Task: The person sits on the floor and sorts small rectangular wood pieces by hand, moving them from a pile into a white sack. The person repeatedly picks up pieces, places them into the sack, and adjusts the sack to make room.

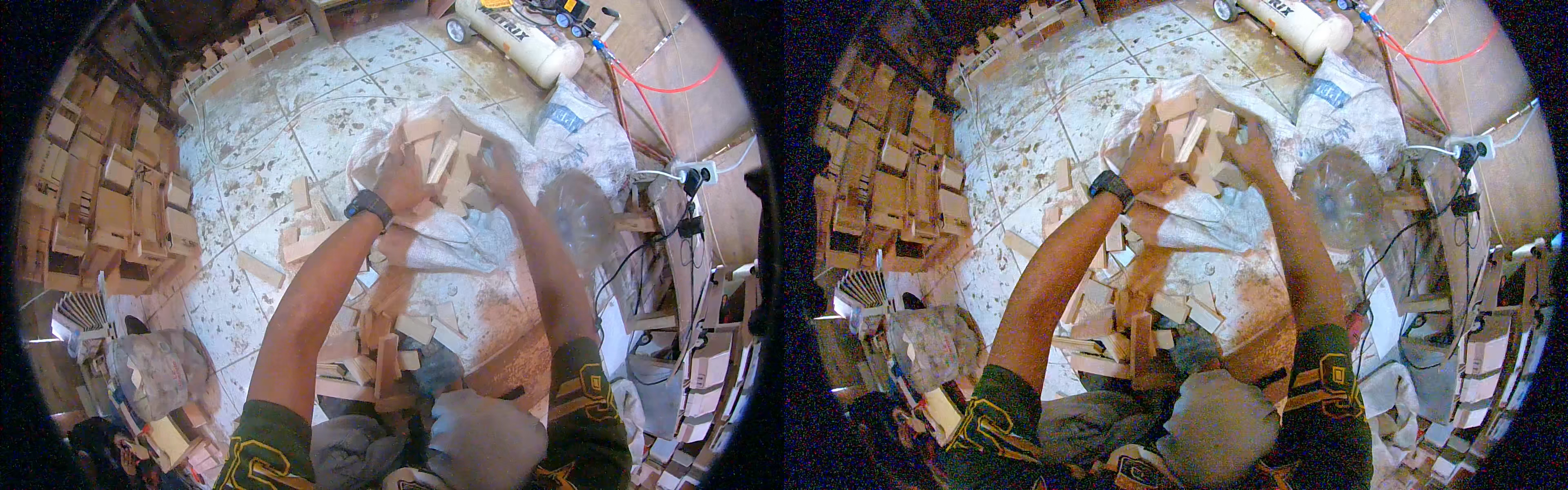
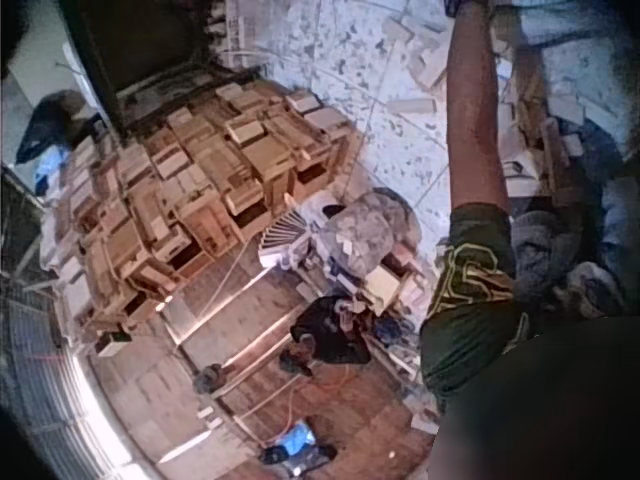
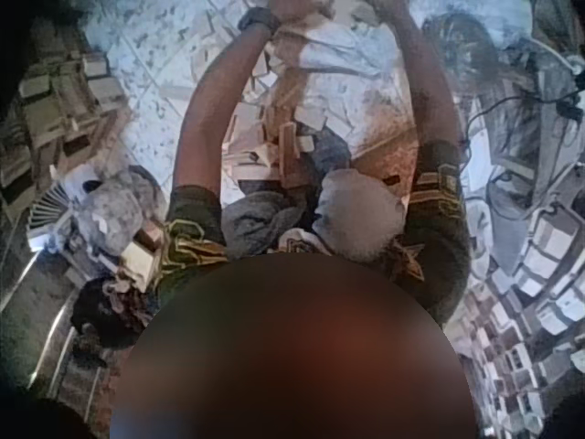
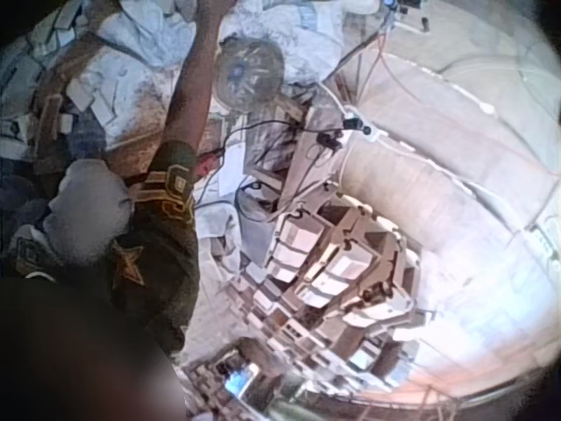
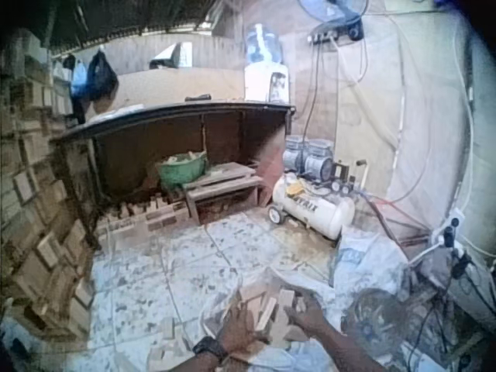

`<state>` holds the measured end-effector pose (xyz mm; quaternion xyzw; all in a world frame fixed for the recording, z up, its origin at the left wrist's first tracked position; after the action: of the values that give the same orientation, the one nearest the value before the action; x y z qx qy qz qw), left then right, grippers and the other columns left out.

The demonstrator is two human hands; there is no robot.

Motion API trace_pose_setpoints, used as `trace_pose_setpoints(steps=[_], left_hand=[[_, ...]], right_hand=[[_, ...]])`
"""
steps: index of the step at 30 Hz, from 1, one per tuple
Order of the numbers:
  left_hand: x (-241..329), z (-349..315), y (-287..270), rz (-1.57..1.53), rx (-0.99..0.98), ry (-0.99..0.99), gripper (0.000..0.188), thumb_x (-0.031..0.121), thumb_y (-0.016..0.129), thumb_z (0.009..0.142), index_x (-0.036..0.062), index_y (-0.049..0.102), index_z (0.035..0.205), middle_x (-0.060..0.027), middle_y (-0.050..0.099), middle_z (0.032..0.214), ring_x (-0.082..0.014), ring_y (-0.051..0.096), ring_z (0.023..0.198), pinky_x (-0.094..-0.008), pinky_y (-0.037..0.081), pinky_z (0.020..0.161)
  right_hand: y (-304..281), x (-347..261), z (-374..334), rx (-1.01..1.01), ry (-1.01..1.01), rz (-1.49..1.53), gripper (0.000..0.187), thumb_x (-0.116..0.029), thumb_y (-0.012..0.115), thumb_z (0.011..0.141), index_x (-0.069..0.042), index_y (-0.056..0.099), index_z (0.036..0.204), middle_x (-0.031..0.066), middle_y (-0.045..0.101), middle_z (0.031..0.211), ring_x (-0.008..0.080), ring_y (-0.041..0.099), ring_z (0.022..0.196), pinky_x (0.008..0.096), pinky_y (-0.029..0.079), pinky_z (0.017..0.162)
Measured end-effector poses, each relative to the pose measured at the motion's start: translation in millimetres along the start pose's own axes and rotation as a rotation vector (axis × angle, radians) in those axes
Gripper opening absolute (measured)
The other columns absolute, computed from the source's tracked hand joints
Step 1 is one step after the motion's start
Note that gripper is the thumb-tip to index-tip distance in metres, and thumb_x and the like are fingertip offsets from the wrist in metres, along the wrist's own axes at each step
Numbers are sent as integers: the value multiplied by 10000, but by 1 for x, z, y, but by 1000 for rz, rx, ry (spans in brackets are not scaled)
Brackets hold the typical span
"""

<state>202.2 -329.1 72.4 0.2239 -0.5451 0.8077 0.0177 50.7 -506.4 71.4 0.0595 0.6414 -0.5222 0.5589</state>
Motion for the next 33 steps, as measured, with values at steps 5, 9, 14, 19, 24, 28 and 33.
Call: trace_pose_setpoints(steps=[5,9,14,19,24,28,33], left_hand=[[-16,-2,-11,-35,-269,-58,449,473,581,847,93,652,1075,-234,626,1023,-416,577,1008,-517,473,849],[-20,3,-44,170,353,-272,376,383,593,858,48,689,1001,-221,577,1142,-407,582,1014,-474,482,875],[-52,17,-53,0,-269,-550,399,326,529,907,4,627,1121,-226,601,1122,-421,593,1030,-465,497,886],[-57,58,-110,-60,369,-544,407,347,477,924,-24,640,964,-290,648,964,-451,625,926,-518,495,835],[-65,57,-145,94,297,-129,408,350,456,901,-8,650,906,-281,645,868,-442,632,808,-505,501,750],[-100,14,-131,-294,-9,-482,464,295,589,834,-16,605,1178,-193,691,937,-294,683,823,-406,549,768],[-141,-93,-110,-726,-55,-631,664,427,665,839,0,501,1320,-172,629,1138,-218,653,912,-374,543,770]], right_hand=[[-6,-5,-1,35,-15,-364,643,-395,673,775,-42,504,1284,259,565,1208,424,516,1149,486,423,975],[-36,-34,-34,392,-301,-504,591,-347,647,791,-18,516,1263,296,562,1174,421,533,1125,491,434,955],[-56,-20,-54,13,397,-644,517,-315,599,834,52,559,1196,345,596,1082,450,595,1026,497,464,905],[-127,-47,6,500,34,-499,424,-298,474,966,75,587,1132,300,626,1049,453,607,972,486,470,859],[-149,-67,32,541,-62,-425,418,-338,554,907,34,619,1086,284,653,943,465,622,913,475,483,836],[-114,-79,-16,281,56,-646,476,-300,609,873,10,538,1227,286,587,1159,424,564,1092,460,440,943],[2,-109,-149,62,-27,-206,438,-154,635,819,-24,538,1226,199,546,1234,387,515,1147,465,419,974]])
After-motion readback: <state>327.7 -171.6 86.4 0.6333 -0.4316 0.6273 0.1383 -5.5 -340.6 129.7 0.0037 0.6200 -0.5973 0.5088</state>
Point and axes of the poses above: each hand's wrist, its own z-axis towards the middle knuckle, its own y-axis out of the palm, x = y × z, the point moved 3 cm from there along z, towards the middle knuckle
